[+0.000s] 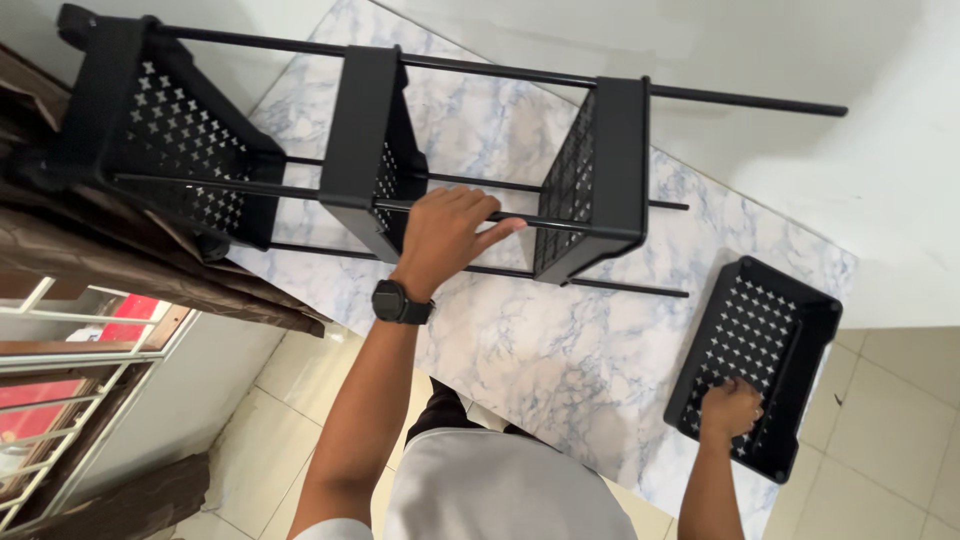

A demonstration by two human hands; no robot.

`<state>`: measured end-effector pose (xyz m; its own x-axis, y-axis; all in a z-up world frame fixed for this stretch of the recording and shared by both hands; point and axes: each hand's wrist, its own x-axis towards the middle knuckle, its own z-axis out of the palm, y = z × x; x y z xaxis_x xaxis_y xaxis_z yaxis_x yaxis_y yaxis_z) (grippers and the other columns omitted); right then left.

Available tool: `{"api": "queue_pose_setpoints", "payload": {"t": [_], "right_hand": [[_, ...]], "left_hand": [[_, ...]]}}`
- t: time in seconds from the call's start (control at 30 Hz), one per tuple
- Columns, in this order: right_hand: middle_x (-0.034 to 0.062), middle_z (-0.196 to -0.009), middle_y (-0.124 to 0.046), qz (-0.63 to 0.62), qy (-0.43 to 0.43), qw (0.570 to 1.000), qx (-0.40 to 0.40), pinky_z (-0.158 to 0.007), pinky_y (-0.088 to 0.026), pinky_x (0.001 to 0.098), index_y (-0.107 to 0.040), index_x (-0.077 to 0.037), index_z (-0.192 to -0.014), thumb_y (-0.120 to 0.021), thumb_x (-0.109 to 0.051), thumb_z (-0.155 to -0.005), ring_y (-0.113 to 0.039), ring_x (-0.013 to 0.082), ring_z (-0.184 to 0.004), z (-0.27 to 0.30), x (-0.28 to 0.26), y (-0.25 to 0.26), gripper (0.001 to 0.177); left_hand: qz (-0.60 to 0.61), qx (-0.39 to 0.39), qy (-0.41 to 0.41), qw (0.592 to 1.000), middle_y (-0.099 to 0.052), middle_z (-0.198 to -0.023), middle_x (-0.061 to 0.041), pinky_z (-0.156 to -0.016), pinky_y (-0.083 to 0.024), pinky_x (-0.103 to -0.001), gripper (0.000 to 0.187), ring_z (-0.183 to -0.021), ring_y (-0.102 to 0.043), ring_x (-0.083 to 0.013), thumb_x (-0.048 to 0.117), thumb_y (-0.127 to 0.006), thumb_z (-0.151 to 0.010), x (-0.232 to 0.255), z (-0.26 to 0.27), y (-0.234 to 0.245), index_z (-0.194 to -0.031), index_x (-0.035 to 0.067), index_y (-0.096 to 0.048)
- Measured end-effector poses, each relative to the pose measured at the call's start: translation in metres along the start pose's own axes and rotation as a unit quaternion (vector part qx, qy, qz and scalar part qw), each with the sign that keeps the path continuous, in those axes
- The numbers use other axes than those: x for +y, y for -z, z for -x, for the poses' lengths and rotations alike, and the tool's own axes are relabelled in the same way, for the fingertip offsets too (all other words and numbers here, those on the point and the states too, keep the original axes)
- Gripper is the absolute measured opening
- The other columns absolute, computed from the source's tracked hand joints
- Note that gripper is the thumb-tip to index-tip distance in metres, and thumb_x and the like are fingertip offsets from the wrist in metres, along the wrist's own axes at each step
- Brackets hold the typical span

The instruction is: The person disassembles a black plastic rolling cart by removing its trays and metal rods. They lift the cart, flip it, and systematically detach each component, placing the removed parts on the table.

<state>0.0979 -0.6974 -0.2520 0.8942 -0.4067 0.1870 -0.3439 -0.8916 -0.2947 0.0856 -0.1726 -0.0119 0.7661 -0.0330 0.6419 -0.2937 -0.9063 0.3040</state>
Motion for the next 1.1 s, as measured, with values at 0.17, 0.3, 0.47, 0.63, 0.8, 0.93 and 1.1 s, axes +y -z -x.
{"api": "queue_pose_setpoints", "payload": {"t": [0.17, 0.3, 0.47, 0.63, 0.8, 0.93, 1.1], "right_hand": [[0.0180, -0.115, -0.071, -0.295, 0.129, 0.946, -0.033, -0.086, -0.053, 0.0364, -0.072, 0.003, -0.121, -0.061, -0.006, -0.105, -0.067, 0.0281, -0.099, 0.018, -0.083, -0.019, 0.022], [0.0061, -0.111, -0.072, -0.491, 0.061, 0.843, -0.211, -0.081, -0.054, 0.0276, -0.070, 0.001, -0.118, -0.058, -0.014, -0.107, -0.067, 0.0141, -0.097, 0.006, -0.179, -0.012, 0.022], [0.0053, -0.107, -0.070, -0.542, 0.037, 0.808, -0.228, -0.082, -0.056, 0.0313, -0.069, -0.004, -0.116, -0.050, -0.031, -0.109, -0.066, 0.0137, -0.095, -0.055, -0.276, 0.048, 0.034], [0.0056, -0.102, -0.068, -0.569, 0.053, 0.737, -0.361, -0.083, -0.053, 0.0321, -0.065, -0.004, -0.124, -0.045, -0.050, -0.111, -0.063, 0.0161, -0.092, -0.106, -0.342, 0.120, 0.051], [0.0025, -0.101, -0.066, -0.444, 0.111, 0.772, -0.441, -0.079, -0.051, 0.0323, -0.062, -0.006, -0.125, -0.053, -0.038, -0.108, -0.061, 0.0131, -0.089, -0.121, -0.385, 0.135, 0.038], [0.0027, -0.100, -0.067, -0.452, 0.093, 0.776, -0.430, -0.079, -0.052, 0.0300, -0.062, -0.002, -0.119, -0.058, -0.026, -0.107, -0.061, 0.0122, -0.088, -0.116, -0.398, 0.125, 0.027], [0.0029, -0.098, -0.066, -0.476, 0.116, 0.814, -0.313, -0.078, -0.049, 0.0260, -0.062, 0.000, -0.119, -0.056, -0.021, -0.109, -0.058, 0.0094, -0.087, -0.089, -0.394, 0.124, 0.025]], "left_hand": [[0.061, 0.055, 0.016, 0.996, -0.067, -0.104, -0.004, -0.086, -0.047, -0.038, 0.027, -0.100, -0.062, -0.0243, 0.034, -0.078, -0.095, 0.008, 0.006, 0.010, -0.104, 0.010, -0.072], [0.050, 0.122, 0.084, 0.988, -0.066, -0.113, -0.008, -0.096, -0.045, -0.044, 0.019, -0.111, -0.060, -0.0319, 0.021, -0.075, -0.094, -0.011, 0.012, 0.026, -0.110, 0.010, -0.071], [-0.038, 0.131, 0.195, 0.971, -0.064, -0.123, -0.015, -0.101, -0.043, -0.048, 0.038, -0.117, -0.057, -0.0390, 0.030, -0.078, -0.099, -0.088, 0.007, 0.052, -0.127, 0.009, -0.062], [0.193, -0.034, 0.311, 0.930, -0.053, -0.140, -0.032, -0.109, -0.046, -0.044, 0.095, -0.131, -0.056, -0.0434, 0.047, -0.086, -0.088, -0.144, -0.013, 0.051, -0.153, 0.000, -0.033], [0.193, -0.067, 0.343, 0.917, -0.055, -0.138, -0.033, -0.105, -0.048, -0.042, 0.108, -0.127, -0.059, -0.0430, 0.041, -0.086, -0.077, -0.158, -0.029, 0.033, -0.154, -0.001, -0.024], [0.165, -0.061, 0.384, 0.907, -0.063, -0.130, -0.026, -0.100, -0.052, -0.043, 0.095, -0.118, -0.065, -0.0395, 0.032, -0.082, -0.072, -0.153, -0.029, 0.030, -0.151, 0.008, -0.035], [0.110, -0.001, 0.355, 0.928, -0.063, -0.129, -0.022, -0.098, -0.051, -0.047, 0.084, -0.118, -0.062, -0.0405, 0.028, -0.083, -0.073, -0.124, -0.025, 0.044, -0.146, 0.013, -0.043]]}}
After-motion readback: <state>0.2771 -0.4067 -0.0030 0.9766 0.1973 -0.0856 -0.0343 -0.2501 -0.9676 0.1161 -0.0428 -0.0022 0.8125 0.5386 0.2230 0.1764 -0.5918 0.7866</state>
